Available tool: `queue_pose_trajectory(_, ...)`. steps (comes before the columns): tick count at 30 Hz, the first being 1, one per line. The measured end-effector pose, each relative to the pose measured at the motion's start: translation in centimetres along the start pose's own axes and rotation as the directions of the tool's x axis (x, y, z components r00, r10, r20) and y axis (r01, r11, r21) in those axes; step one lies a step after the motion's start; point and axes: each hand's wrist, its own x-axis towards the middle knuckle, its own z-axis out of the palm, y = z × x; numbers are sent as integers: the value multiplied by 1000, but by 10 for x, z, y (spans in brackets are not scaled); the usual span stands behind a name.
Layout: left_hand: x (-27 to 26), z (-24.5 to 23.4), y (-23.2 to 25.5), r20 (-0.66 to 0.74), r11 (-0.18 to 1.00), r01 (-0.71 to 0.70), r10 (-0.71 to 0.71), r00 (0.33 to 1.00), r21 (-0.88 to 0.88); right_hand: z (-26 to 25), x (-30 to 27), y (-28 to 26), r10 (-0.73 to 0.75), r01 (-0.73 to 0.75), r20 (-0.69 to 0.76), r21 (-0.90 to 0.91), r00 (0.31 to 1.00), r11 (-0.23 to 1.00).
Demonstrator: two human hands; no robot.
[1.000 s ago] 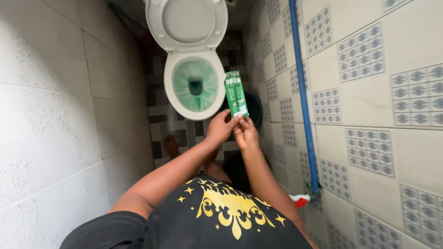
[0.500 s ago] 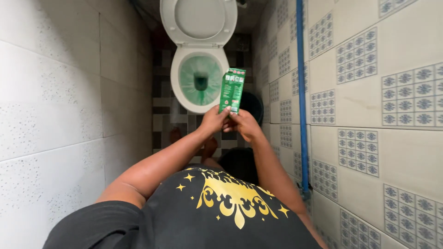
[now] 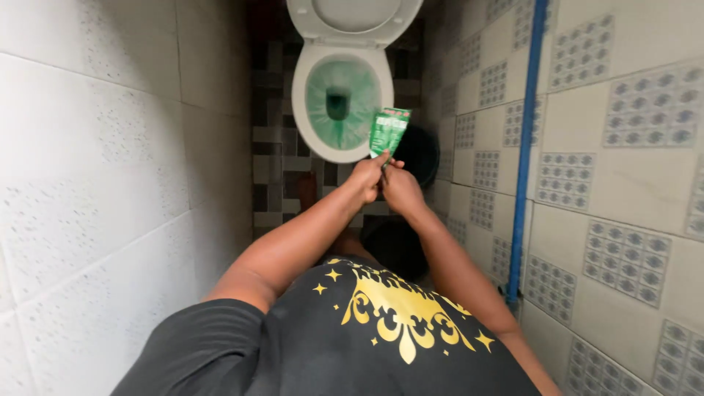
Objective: Cleaning a toilet and bathroom tiles using a brush and cleaning product.
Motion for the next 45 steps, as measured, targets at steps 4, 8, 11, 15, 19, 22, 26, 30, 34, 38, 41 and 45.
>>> queue_pose_trajectory(4, -14, 9, 50, -5, 939, 320, -323, 946, -126, 4, 17, -8, 67, -58, 100, -90, 993, 994)
queue_pose_trajectory(8, 20, -17, 60, -35, 915, 332, -349, 937, -230, 9, 22, -17, 80, -70, 138, -74, 987, 995)
queue_pose_trajectory(11, 50, -30, 50, -42, 931, 282, -299, 953, -230, 6, 27, -30, 160, -151, 158, -68, 974, 986)
queue_pose_trajectory(15, 60, -13, 55, 3, 929, 298, -305, 952, -218, -4, 35, -42, 258, -224, 138, -219, 956, 950)
queue_pose_trajectory(19, 67, 1, 46, -69, 953, 254, -268, 961, -164, -13, 33, -52, 302, -263, 103, -285, 948, 922)
queue_pose_trajectory(22, 75, 0, 37, -50, 946, 283, -294, 955, -158, -11, 30, -50, 332, -291, 98, -299, 938, 909)
queue_pose_trajectory(26, 58, 10, 47, -68, 945, 259, -277, 958, -201, -6, 29, -45, 342, -301, 96, -302, 935, 905)
queue_pose_trajectory(30, 33, 18, 75, -129, 965, 146, -177, 976, -215, 9, 24, -41, 311, -280, 93, -256, 946, 925)
queue_pose_trajectory(34, 16, 21, 82, -41, 996, 25, -28, 999, -90, 13, 19, -43, 296, -277, 67, -202, 953, 939)
queue_pose_trajectory(38, 10, 23, 91, -47, 999, -1, -1, 999, -47, 14, 22, -41, 283, -264, 76, -197, 956, 944)
queue_pose_trajectory(41, 18, 20, 89, -5, 995, 4, -5, 1000, -101, 12, 27, -43, 279, -261, 77, -190, 957, 947)
queue_pose_trajectory(45, 11, 22, 97, 46, 980, 60, -52, 998, -188, 14, 26, -38, 279, -262, 64, -199, 958, 944)
